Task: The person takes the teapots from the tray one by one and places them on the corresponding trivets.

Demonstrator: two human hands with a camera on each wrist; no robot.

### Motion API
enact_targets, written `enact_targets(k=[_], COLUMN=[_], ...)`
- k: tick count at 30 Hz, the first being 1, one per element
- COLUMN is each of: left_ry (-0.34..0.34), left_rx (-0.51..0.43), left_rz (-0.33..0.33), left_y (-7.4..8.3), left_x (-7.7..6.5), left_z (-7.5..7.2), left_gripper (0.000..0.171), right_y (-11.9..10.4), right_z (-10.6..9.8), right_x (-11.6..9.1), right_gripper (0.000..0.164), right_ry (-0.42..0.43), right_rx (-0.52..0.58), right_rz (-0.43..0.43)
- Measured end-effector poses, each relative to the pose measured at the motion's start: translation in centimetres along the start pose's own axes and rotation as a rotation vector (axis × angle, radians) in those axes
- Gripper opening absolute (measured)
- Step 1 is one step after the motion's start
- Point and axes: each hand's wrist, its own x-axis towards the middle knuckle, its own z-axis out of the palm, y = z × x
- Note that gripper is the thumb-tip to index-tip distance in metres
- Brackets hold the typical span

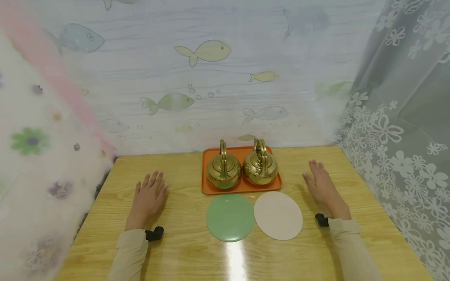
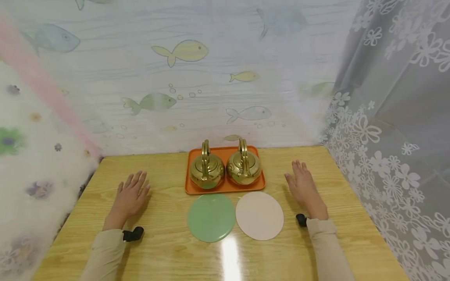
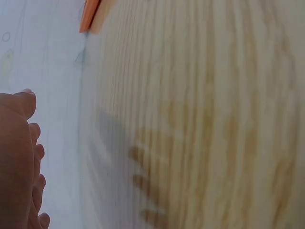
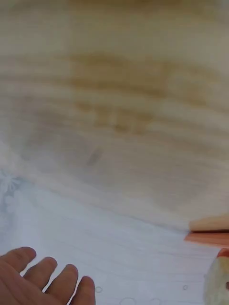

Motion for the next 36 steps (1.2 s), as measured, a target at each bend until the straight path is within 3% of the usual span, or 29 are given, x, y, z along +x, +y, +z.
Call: enact_targets(k=[4, 12, 24, 30, 36], left_ry=[-0.012, -0.024, -0.014, -0.019, -0.052], left_rx=[0.002, 0.010, 0.001, -0.029, -0.034], left_rz=[0.012, 0.032, 0.133, 0.203, 0.251], left_y=[0.2, 1.2, 3.1, 4.1, 5.1], left_x=[0.2, 0.3, 0.8, 1.1, 1.9], left_z=[0.3, 0.6, 1.1, 1.3, 2.1], left_gripper=[0.064, 0.063, 0.066, 0.060, 0.056], right_y=[-0.2, -0.9, -3.5, -5.7, -7.4], right_z=[0.4, 1.1, 1.6, 1.7, 1.4], right_x=[-0.3, -0.7, 0.1, 0.7, 1.2], right_gripper=[0.071, 0.065, 0.057, 0.047, 0.041], right_ry=[0.024, 0.071, 0.162, 0.266, 0.296], right_rx=[0.082, 0.137, 0.214, 0.359, 0.568], right_rz=[-0.022, -0.060, -0.189, -0.265, -0.248])
